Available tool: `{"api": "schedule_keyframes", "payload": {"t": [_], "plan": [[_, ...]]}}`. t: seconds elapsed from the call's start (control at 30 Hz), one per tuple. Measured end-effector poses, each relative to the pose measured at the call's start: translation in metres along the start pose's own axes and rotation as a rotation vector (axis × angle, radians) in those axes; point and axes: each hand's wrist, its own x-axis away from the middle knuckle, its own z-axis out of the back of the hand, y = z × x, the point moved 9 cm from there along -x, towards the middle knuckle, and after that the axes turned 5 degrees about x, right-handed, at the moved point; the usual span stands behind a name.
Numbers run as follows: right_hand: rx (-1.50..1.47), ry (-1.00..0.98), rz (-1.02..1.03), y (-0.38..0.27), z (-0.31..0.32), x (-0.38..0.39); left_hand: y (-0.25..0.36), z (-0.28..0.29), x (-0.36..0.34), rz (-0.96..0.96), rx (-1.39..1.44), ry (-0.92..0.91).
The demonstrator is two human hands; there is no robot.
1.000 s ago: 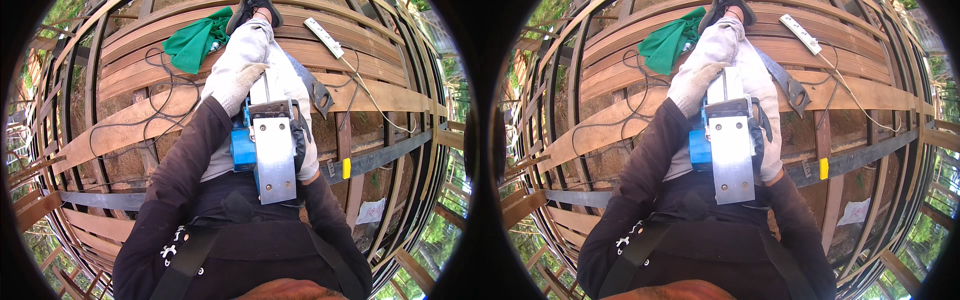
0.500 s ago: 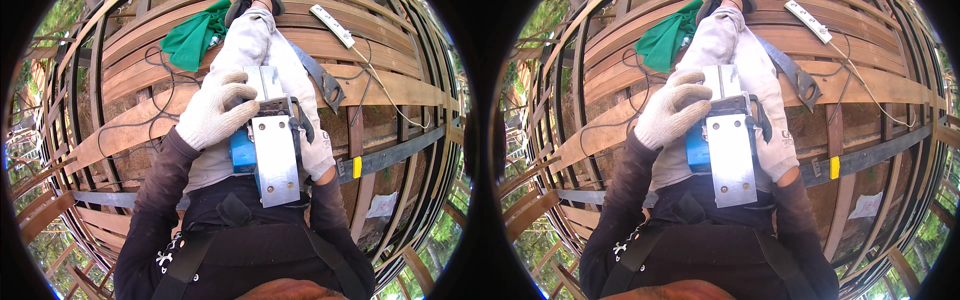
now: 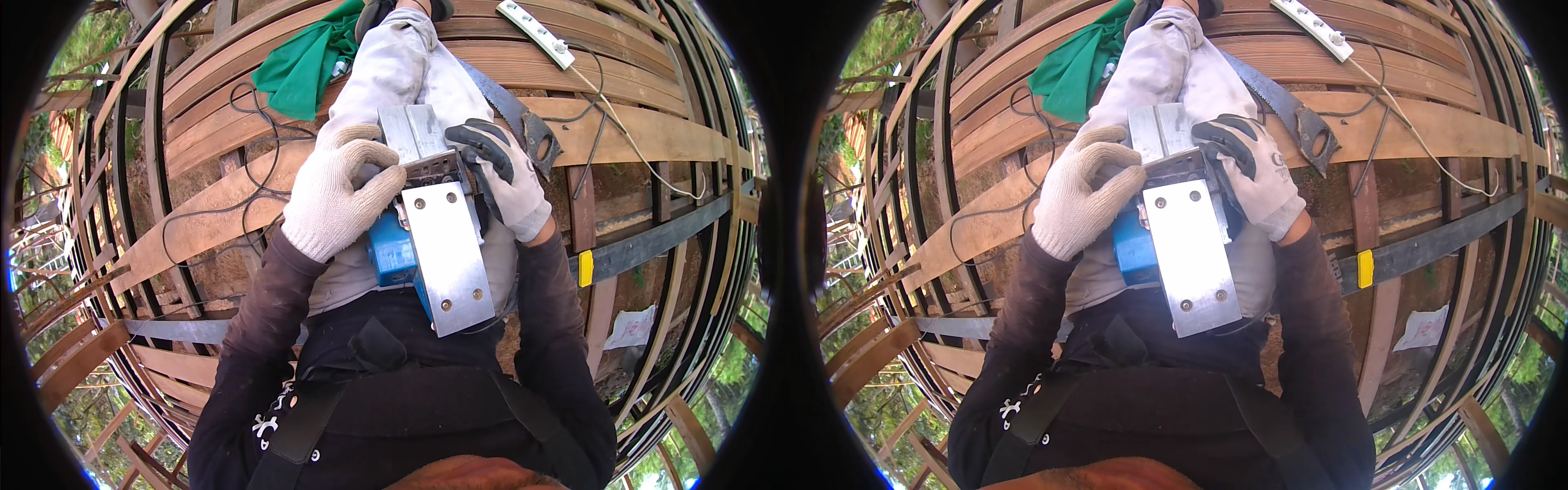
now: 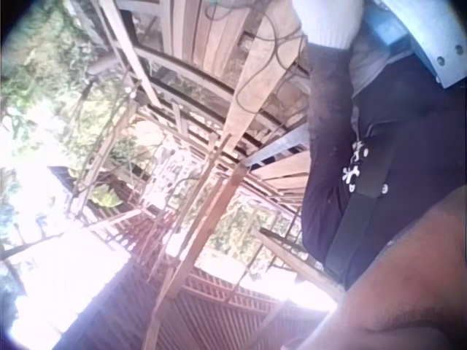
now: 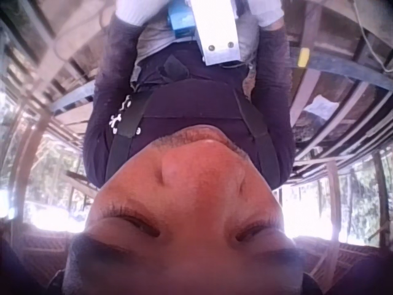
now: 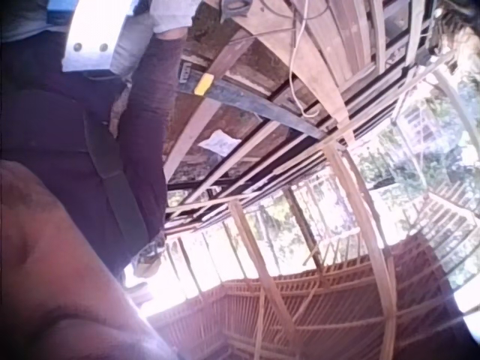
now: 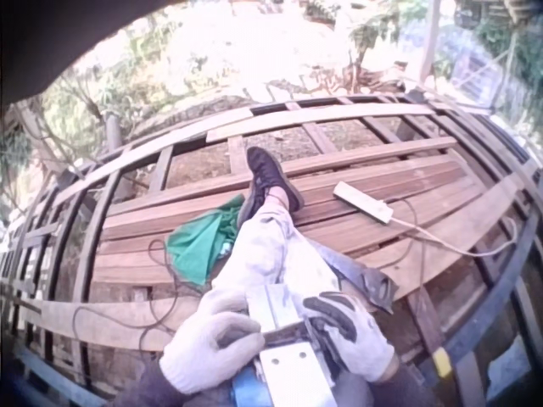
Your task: The person handles a small yellow case, moves a wooden plank into position on a frame, and then sits to adjust an electric planer using a screwdriver.
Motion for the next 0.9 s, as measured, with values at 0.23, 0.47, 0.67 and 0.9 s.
{"api": "schedule_keyframes", "payload": {"t": [0.23, 0.47, 0.67, 0.9], "plan": [[-0.132, -0.257, -0.145, 0.050, -0.029, -0.010, -0.006, -0.003, 0.003, 0.089, -0.079, -0.036], [-0.108, -0.206, -0.080, 0.016, -0.021, -0.015, -0.017, -0.008, 0.003, 0.122, -0.004, 0.013], [0.056, -0.197, -0.028, 0.005, -0.016, -0.010, -0.011, -0.008, 0.005, 0.053, -0.028, 0.034], [0.089, -0.143, 0.055, 0.004, -0.019, -0.004, -0.008, -0.014, 0.010, 0.008, -0.086, 0.051]]}}
